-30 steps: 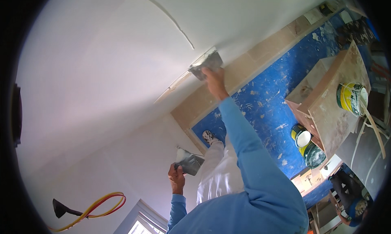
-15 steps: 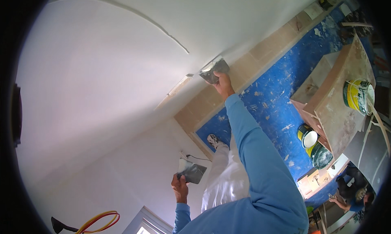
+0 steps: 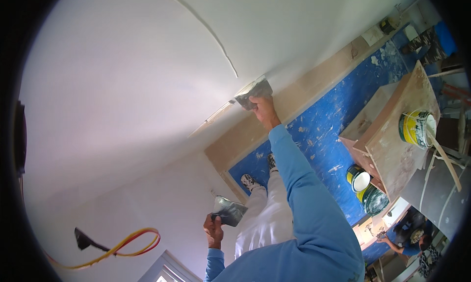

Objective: The person applies plaster to a ceiling using two spatulas, taking plaster from a bucket and smoothing it over cracks and holes.

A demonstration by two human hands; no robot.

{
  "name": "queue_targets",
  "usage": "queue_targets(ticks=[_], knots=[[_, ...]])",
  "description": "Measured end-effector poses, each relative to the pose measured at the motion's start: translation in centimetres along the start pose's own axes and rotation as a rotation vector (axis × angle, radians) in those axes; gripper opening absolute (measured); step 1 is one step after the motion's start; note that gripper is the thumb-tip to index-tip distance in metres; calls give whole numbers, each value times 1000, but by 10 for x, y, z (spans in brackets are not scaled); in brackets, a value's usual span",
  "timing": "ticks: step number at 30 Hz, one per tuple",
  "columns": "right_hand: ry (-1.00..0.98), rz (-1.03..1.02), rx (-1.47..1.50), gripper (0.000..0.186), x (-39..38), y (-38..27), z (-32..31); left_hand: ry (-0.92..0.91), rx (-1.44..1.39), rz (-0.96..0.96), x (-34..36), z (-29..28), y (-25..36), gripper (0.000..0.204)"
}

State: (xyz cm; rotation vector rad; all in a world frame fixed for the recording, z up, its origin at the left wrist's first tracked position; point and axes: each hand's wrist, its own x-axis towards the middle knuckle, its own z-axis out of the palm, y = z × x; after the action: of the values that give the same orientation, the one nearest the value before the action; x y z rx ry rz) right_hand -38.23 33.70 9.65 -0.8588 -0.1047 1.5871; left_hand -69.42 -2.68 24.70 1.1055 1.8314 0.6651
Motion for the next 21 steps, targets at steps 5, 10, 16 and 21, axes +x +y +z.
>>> queue_targets(ticks=[5,10,16,21], knots=[[-28,-97,-71,27,-30,-34,47,5,-87,13,2,-8,-1,21],[-85,-225,-122,29,-61,-74,95,-11,-254,55,7,-14,15,21],[-138,-385,-196,31,-105,-124,162,-52,-190,129,12,-29,19,19],[-186,-497,-266,34,-145,-167,218,-62,-289,169,20,-30,12,23]])
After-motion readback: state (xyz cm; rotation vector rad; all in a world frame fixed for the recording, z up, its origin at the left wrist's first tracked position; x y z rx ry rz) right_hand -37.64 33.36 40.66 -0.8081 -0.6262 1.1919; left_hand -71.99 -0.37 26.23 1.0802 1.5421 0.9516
